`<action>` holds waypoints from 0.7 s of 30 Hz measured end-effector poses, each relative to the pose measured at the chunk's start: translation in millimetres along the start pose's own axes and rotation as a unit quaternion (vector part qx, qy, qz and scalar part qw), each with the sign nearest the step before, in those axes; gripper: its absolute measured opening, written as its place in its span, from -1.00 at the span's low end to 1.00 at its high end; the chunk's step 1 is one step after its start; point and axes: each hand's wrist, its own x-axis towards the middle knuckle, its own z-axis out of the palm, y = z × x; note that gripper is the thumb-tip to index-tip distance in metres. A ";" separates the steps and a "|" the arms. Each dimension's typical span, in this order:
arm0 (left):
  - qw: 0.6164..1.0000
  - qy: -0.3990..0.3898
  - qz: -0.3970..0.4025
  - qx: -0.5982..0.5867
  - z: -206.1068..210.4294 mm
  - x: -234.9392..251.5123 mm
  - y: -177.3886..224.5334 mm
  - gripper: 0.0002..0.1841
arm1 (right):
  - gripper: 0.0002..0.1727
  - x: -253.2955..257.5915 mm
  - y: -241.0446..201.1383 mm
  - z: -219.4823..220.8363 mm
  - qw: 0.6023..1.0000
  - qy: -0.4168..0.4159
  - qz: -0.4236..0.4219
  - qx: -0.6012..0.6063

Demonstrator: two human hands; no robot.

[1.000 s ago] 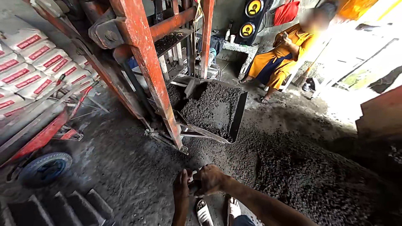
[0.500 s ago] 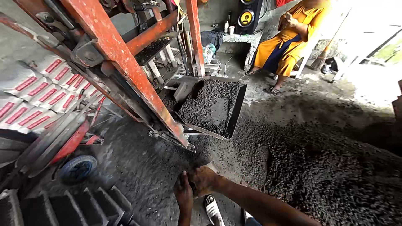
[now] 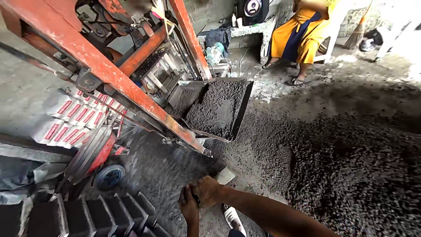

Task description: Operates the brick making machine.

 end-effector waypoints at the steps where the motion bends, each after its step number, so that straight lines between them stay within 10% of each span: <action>1: 1.000 0.007 0.001 -0.006 0.2 -2.2 -1.8 -0.67 | -0.37 -1.3 0.3 1.4 1.000 -0.001 -0.003 -0.004; 21: 0.998 0.033 0.038 -0.026 4.8 -23.6 -10.5 -0.71 | -0.41 -16.7 9.6 15.6 0.999 0.015 -0.029 -0.016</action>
